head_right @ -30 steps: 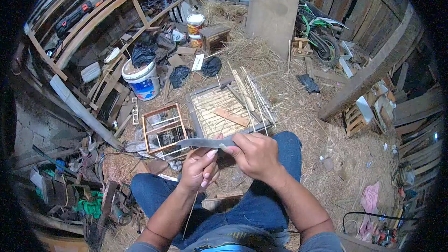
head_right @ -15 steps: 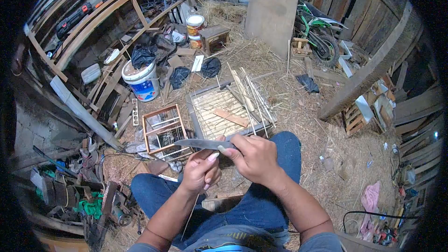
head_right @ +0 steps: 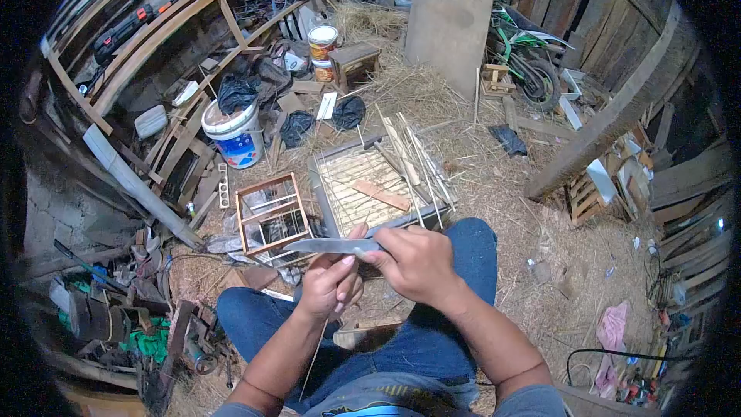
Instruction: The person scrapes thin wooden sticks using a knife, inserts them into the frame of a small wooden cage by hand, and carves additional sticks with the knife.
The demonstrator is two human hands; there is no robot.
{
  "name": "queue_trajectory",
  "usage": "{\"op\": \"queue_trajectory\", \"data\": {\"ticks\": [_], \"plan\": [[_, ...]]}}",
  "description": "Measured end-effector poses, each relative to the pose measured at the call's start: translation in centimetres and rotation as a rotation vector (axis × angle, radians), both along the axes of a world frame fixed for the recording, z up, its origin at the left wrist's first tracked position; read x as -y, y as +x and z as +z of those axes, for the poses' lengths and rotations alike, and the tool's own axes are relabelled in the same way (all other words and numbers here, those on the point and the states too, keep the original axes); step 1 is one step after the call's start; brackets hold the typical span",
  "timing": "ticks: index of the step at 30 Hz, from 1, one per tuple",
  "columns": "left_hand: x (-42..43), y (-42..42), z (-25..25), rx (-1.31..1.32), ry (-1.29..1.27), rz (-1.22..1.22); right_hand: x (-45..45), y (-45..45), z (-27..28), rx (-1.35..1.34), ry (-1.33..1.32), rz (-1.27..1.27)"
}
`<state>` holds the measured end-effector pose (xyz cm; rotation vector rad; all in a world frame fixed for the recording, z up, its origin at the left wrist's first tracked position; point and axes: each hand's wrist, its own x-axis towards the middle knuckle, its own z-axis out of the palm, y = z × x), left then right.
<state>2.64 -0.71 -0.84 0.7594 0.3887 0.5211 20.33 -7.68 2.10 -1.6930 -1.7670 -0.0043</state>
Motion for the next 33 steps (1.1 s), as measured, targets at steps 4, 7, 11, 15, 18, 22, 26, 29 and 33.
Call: {"op": "queue_trajectory", "data": {"ticks": [4,7,11,15,18,22,26,29,33], "plan": [[-0.3,-0.4,-0.4,0.025,-0.029,-0.031,-0.5,0.5,-0.1,-0.051,0.044,0.008],[-0.5,-0.2,-0.9,0.005,-0.056,0.0,-0.9,0.9,-0.8,-0.054,0.069,0.019],[-0.2,-0.6,-0.7,0.051,-0.073,0.016,-1.1,2.5,-1.5,-0.057,0.025,-0.109],[0.0,-0.7,-0.9,-0.004,0.044,0.023,-0.6,2.6,-0.7,-0.073,0.001,-0.211],[0.0,-0.2,-1.3,-0.112,0.092,0.094,-0.2,0.3,-0.2,-0.026,0.035,-0.025],[0.1,-0.4,-1.6,-0.106,0.145,0.085,-0.5,-0.4,-0.3,-0.042,0.059,0.034],[-0.2,-0.8,-1.7,-0.053,0.117,0.055,-0.7,0.8,-0.5,-0.031,0.034,0.022],[-0.3,-1.0,-1.9,-0.019,0.153,0.067,-0.9,2.4,-1.2,-0.11,-0.011,-0.12],[-0.1,-0.7,-2.0,-0.118,0.194,0.07,-0.2,1.6,0.0,-0.095,-0.004,-0.132]]}}
